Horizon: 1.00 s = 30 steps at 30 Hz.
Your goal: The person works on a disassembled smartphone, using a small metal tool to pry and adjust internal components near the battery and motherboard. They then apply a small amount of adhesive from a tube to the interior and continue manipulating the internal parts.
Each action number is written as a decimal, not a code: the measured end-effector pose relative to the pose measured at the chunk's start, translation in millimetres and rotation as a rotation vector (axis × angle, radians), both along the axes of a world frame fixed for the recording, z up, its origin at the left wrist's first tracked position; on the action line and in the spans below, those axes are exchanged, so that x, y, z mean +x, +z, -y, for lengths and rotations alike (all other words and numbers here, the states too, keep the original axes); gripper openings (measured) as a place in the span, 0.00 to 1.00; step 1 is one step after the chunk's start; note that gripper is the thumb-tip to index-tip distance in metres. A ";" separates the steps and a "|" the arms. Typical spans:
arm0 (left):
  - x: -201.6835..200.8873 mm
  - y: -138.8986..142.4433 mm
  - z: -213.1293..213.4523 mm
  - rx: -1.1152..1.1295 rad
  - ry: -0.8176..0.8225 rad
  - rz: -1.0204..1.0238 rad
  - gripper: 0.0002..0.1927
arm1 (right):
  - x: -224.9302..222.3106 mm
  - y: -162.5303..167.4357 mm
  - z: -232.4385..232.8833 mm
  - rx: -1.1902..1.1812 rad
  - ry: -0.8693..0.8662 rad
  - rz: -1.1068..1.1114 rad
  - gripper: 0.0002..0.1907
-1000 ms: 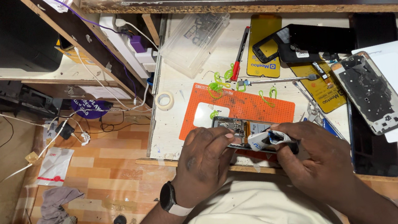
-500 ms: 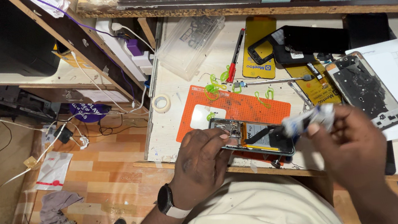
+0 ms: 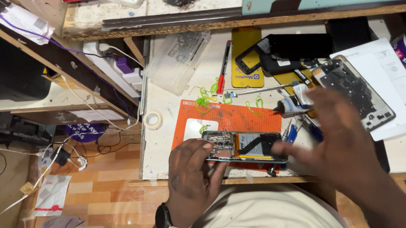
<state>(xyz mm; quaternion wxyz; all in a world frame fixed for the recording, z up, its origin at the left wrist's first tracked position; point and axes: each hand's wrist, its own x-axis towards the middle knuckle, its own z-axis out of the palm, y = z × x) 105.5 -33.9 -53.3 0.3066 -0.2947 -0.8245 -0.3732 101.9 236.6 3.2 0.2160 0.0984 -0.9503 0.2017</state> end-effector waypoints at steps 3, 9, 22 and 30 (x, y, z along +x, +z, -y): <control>2.1 -0.9 -0.8 -0.013 0.017 0.031 0.34 | -1.4 7.7 4.0 -0.071 0.325 0.403 0.60; 2.1 0.5 -3.3 0.011 0.047 0.058 0.34 | -32.7 32.6 21.9 0.089 0.396 0.807 0.55; -3.7 14.7 -15.4 0.230 0.269 0.482 0.45 | -50.1 59.0 44.8 0.088 0.254 0.998 0.58; -9.7 3.8 -6.1 0.281 0.063 0.593 0.46 | -42.9 34.4 54.5 0.074 0.173 0.867 0.59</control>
